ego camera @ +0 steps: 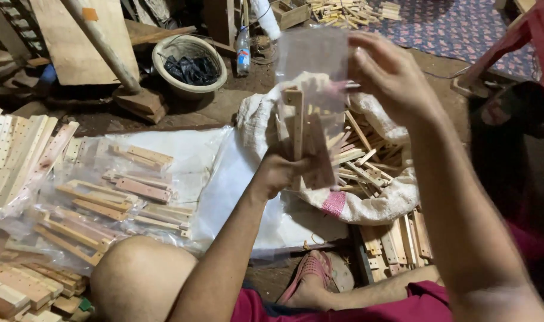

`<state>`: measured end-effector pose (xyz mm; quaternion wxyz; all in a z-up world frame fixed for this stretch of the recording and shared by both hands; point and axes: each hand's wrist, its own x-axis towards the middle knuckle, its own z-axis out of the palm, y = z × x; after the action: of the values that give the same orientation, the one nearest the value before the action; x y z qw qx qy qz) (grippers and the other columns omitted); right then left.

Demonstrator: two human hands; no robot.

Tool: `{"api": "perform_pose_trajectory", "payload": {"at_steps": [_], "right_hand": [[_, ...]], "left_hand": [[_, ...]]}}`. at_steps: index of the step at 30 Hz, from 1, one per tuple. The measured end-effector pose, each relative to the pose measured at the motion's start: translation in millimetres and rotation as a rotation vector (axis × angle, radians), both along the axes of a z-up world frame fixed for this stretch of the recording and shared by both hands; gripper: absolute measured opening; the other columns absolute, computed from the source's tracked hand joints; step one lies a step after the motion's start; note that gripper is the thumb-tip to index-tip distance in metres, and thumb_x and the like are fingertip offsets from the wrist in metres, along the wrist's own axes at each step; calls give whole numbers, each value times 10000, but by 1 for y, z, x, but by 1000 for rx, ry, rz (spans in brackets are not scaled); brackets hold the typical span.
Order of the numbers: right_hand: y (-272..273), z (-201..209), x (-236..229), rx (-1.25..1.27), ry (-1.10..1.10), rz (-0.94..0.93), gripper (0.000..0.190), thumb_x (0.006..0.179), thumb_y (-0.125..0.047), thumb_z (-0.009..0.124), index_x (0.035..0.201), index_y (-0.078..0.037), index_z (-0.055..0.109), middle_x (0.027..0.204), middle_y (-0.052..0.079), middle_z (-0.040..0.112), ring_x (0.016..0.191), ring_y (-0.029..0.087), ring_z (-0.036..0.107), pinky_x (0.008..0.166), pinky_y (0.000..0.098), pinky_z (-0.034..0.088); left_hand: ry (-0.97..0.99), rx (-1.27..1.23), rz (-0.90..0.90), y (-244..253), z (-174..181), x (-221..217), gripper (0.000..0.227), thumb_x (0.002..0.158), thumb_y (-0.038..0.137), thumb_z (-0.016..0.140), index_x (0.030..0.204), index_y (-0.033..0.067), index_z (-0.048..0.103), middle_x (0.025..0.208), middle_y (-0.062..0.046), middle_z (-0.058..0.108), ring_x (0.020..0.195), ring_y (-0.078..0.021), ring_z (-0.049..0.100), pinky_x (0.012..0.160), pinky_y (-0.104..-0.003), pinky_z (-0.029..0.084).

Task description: The person places small wooden components from a large sack into clear plastic bags by hand.

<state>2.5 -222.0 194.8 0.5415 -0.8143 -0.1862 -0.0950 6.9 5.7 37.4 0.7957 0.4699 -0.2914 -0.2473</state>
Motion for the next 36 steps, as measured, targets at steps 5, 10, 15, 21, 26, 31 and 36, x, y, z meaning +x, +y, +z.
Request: {"api": "perform_pose_trajectory", "payload": {"at_steps": [5, 10, 15, 21, 26, 31, 36], "right_hand": [[54, -146, -50, -61, 303, -215, 574, 909, -376, 678, 1361, -31, 599, 1307, 128, 577, 1143, 348, 575, 978, 508, 477], [92, -197, -93, 412, 524, -244, 281, 761, -172, 940, 775, -27, 700, 571, 43, 621, 514, 136, 585, 470, 224, 425], [81, -231, -96, 692, 568, -265, 217, 810, -118, 879, 957, -60, 730, 755, 59, 705, 655, 142, 687, 587, 271, 546], [67, -240, -97, 680, 559, -244, 302, 730, -47, 916, 950, -27, 711, 780, 119, 737, 704, 197, 732, 635, 351, 608], [64, -265, -96, 660, 654, -169, 338, 722, -44, 913, 1006, -22, 730, 807, 139, 747, 728, 236, 747, 694, 395, 626], [76, -271, -92, 776, 789, -69, 336, 766, -44, 870, 1061, 20, 719, 889, 229, 750, 781, 355, 753, 799, 493, 632], [104, -258, -79, 878, 847, -47, 202, 775, -39, 847, 867, -5, 671, 819, 201, 726, 755, 371, 753, 746, 521, 629]], "left_hand": [[147, 470, 444, -2, 2, -29, 483, 874, 401, 790, 1133, -1, 721, 980, -145, 747, 917, -185, 682, 888, -381, 567], [236, 327, 543, -9, -29, -35, 598, 1000, 404, 634, 1359, -73, 594, 1296, -224, 641, 1248, -254, 589, 1106, -444, 427], [524, 40, 232, -3, -43, -13, 277, 887, 116, 811, 1127, 82, 677, 948, -119, 719, 831, -268, 717, 531, -403, 588], [-50, 348, 556, -11, -12, -35, 304, 775, 230, 932, 840, 99, 665, 710, -37, 652, 740, -100, 610, 667, -294, 557], [309, 264, 416, -12, -32, -33, 325, 766, 161, 925, 1005, 25, 751, 885, -119, 752, 802, -172, 662, 766, -398, 611], [434, 122, 553, -4, -38, -24, 393, 810, 112, 879, 1135, -28, 708, 983, -156, 747, 897, -206, 680, 804, -436, 606], [485, 36, 777, 32, -77, -9, 548, 787, 120, 892, 1244, -53, 644, 1089, -199, 727, 996, -260, 694, 849, -485, 588]]}}
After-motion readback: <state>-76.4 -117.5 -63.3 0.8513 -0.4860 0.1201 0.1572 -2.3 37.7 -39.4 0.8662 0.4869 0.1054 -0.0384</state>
